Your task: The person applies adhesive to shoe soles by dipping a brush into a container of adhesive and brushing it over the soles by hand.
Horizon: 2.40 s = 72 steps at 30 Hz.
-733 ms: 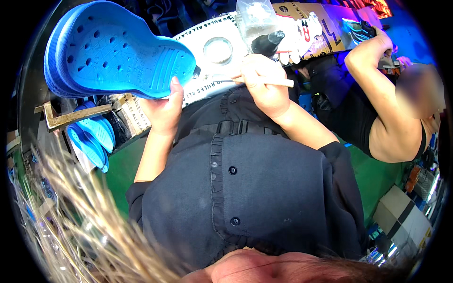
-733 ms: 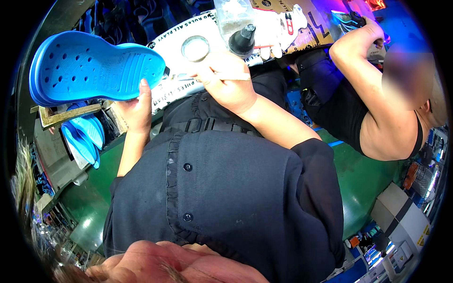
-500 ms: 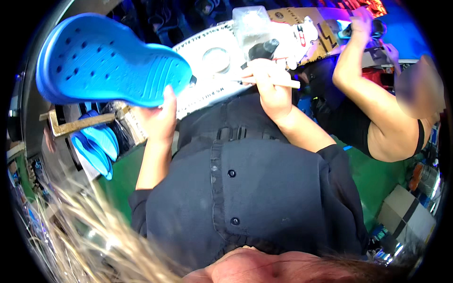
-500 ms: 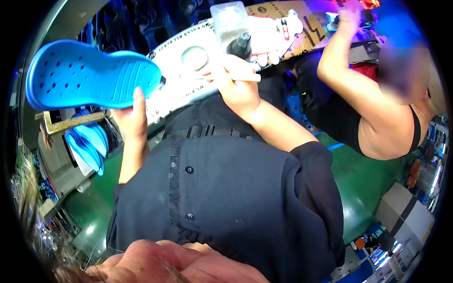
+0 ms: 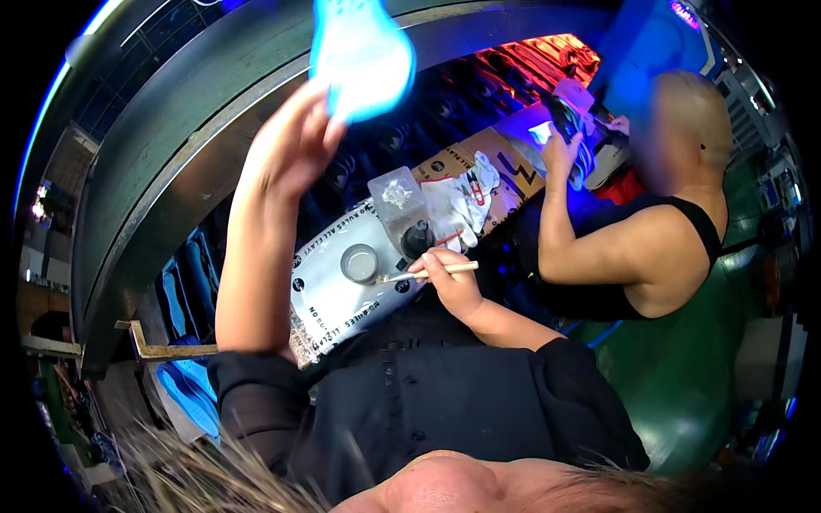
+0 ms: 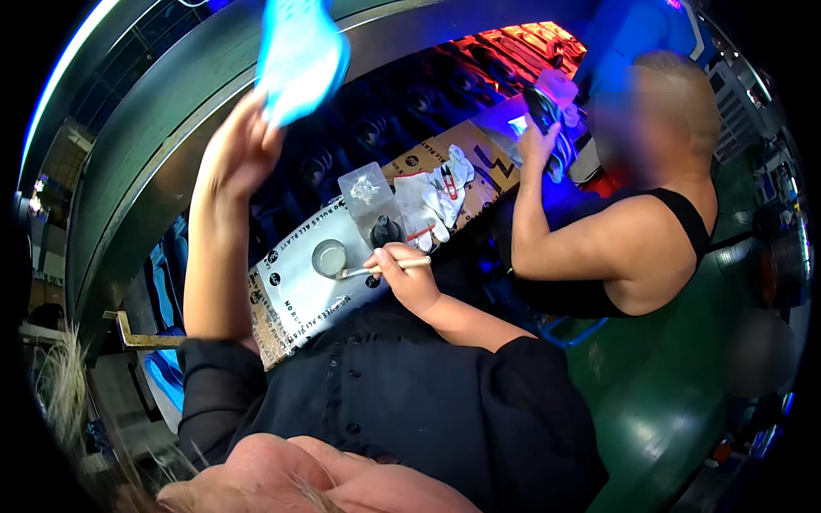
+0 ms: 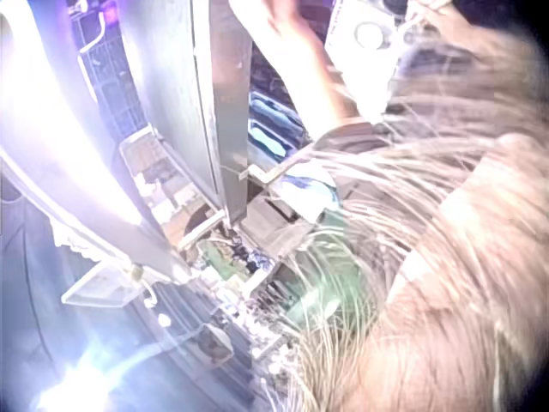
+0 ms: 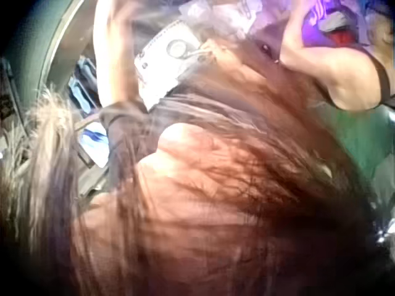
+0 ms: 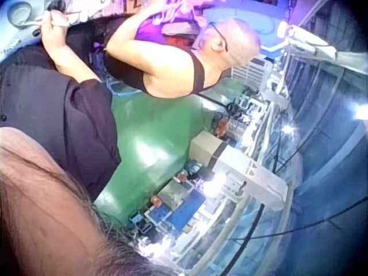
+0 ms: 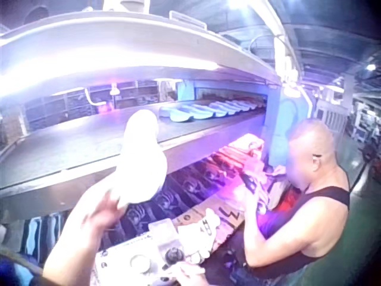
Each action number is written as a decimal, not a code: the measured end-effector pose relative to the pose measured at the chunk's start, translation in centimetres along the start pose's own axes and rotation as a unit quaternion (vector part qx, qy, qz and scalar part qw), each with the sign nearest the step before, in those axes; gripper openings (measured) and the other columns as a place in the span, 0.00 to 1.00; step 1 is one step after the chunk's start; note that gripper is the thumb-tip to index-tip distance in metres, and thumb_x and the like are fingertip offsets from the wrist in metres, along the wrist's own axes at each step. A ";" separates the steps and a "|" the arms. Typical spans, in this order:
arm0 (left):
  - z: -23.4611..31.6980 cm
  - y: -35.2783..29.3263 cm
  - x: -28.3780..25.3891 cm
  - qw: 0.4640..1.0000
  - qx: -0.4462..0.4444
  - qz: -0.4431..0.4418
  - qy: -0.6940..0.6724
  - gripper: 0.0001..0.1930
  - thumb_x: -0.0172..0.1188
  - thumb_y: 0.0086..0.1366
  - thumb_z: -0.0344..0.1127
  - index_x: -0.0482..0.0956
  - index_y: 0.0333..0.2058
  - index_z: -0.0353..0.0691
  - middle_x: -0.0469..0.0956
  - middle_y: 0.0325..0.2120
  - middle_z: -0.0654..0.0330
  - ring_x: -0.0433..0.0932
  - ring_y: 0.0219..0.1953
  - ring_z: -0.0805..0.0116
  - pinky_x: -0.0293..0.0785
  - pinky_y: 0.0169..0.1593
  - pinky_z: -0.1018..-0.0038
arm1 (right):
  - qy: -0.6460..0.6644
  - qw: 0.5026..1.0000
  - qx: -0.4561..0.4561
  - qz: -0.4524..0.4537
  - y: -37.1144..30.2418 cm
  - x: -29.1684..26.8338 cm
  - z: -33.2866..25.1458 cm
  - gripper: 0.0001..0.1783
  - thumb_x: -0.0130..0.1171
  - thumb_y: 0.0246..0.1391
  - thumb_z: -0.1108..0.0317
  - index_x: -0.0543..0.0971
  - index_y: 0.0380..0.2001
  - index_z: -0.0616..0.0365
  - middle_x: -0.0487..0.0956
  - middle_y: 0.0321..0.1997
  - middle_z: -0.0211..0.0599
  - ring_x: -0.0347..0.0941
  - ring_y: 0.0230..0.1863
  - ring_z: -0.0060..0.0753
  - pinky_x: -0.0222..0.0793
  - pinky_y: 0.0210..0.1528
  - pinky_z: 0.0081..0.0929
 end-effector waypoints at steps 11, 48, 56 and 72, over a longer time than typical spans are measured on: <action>-9.7 -9.5 -5.7 0.985 -0.155 0.013 0.077 0.24 0.54 0.59 0.37 0.62 0.53 0.37 0.74 0.39 0.50 0.76 0.39 0.65 0.72 0.43 0.75 | -0.019 0.997 0.076 0.017 0.1 -1.6 3.3 0.19 0.43 0.59 0.62 0.76 0.25 0.65 0.74 0.20 0.34 0.68 0.22 0.20 0.61 0.26 0.16; -19.1 -57.9 -26.1 0.814 -0.061 0.575 -0.062 0.20 0.57 0.58 0.34 0.66 0.49 0.42 0.72 0.35 0.68 0.69 0.32 0.78 0.65 0.33 0.82 | 0.049 0.981 0.170 -0.078 0.8 6.8 6.0 0.17 0.45 0.58 0.63 0.76 0.27 0.65 0.75 0.22 0.34 0.67 0.23 0.18 0.60 0.27 0.14; -19.6 -43.8 -25.9 0.829 -0.059 0.555 -0.037 0.22 0.56 0.58 0.33 0.64 0.50 0.36 0.69 0.41 0.55 0.71 0.39 0.66 0.71 0.35 0.74 | -0.100 0.990 0.050 -0.084 3.4 5.8 5.1 0.11 0.52 0.54 0.67 0.78 0.28 0.65 0.75 0.26 0.35 0.71 0.27 0.21 0.66 0.31 0.16; -11.3 -40.0 -27.5 0.611 -0.129 0.477 0.618 0.08 0.48 0.55 0.32 0.68 0.32 0.34 0.69 0.18 0.61 0.67 0.20 0.76 0.64 0.25 0.76 | -0.214 0.962 0.043 -0.166 4.9 8.2 8.2 0.08 0.57 0.47 0.67 0.78 0.26 0.62 0.74 0.26 0.36 0.72 0.28 0.29 0.65 0.32 0.21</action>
Point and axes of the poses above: each hand's wrist, its own y-axis towards the middle knuckle, its own x-axis out of the palm, z = x × y, the point moved 8 cm from there along y, towards the middle knuckle
